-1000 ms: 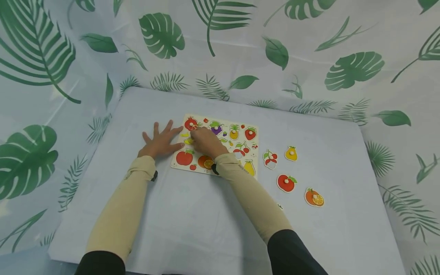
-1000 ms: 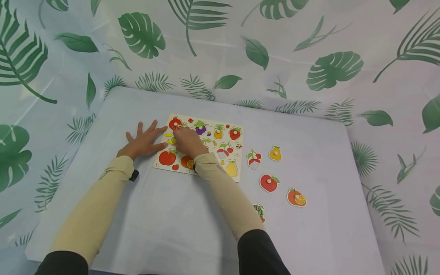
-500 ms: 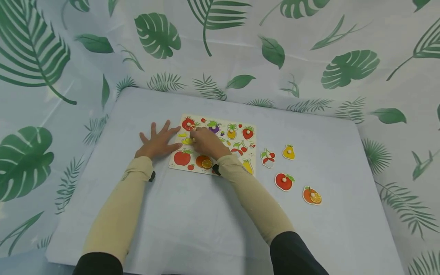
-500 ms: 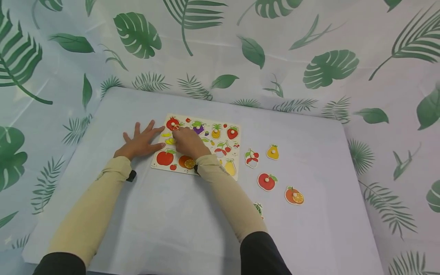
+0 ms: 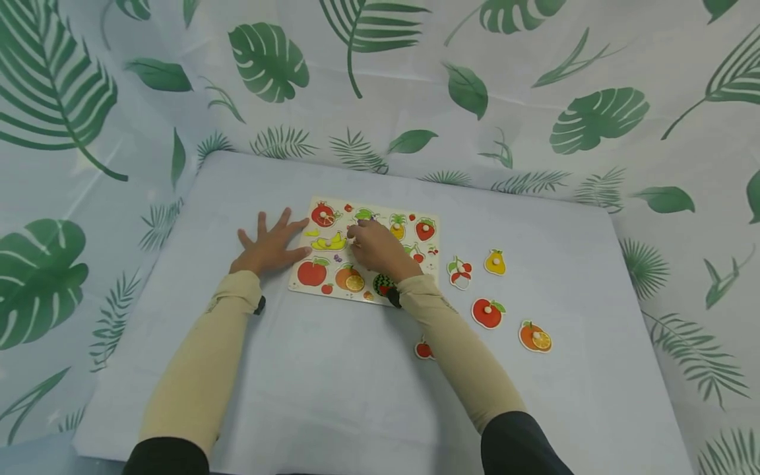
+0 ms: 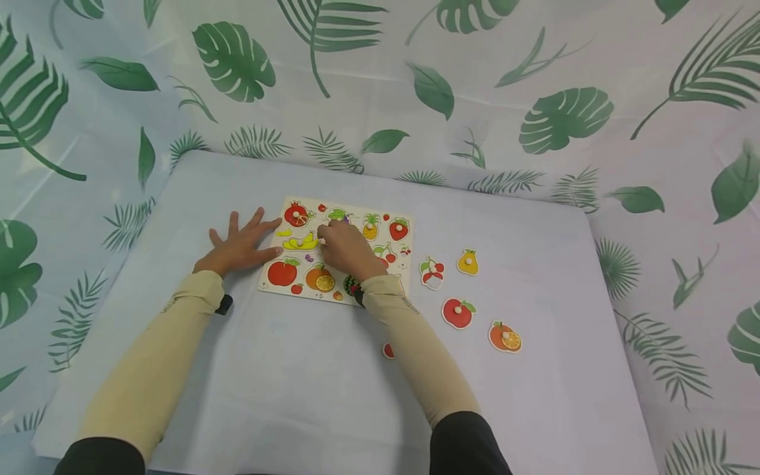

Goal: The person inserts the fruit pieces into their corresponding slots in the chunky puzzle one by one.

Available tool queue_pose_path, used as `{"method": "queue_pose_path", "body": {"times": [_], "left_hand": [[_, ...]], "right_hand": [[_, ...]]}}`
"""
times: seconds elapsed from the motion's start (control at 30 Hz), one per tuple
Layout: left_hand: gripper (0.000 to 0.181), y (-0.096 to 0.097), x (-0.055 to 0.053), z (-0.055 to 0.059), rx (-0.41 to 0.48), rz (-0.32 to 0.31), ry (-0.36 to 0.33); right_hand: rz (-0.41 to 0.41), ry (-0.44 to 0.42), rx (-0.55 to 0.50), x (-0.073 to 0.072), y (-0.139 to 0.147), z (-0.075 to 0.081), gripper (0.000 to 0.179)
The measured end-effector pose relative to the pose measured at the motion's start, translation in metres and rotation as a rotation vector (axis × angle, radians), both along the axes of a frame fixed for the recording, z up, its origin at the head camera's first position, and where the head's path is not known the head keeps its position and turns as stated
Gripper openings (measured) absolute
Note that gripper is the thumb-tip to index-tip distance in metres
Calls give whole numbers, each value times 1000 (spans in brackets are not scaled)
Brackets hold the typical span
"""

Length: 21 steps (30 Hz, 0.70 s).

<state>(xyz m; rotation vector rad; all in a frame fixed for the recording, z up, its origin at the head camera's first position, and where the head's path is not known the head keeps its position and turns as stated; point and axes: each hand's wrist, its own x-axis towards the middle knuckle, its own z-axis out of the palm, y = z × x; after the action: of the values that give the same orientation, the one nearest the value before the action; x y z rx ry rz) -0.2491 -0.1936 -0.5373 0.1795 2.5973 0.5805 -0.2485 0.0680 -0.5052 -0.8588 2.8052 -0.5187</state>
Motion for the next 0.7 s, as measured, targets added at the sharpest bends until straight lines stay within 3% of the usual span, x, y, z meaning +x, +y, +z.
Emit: {"method": "queue_pose_path", "body": {"times": [0.4, 0.7], "left_hand": [[82, 1, 1, 0, 0, 0, 1], [82, -1, 3, 2, -4, -5, 9]], "right_hand": [[-65, -2, -63, 13, 33, 7, 28], [-98, 51, -93, 22, 63, 10, 24]]}}
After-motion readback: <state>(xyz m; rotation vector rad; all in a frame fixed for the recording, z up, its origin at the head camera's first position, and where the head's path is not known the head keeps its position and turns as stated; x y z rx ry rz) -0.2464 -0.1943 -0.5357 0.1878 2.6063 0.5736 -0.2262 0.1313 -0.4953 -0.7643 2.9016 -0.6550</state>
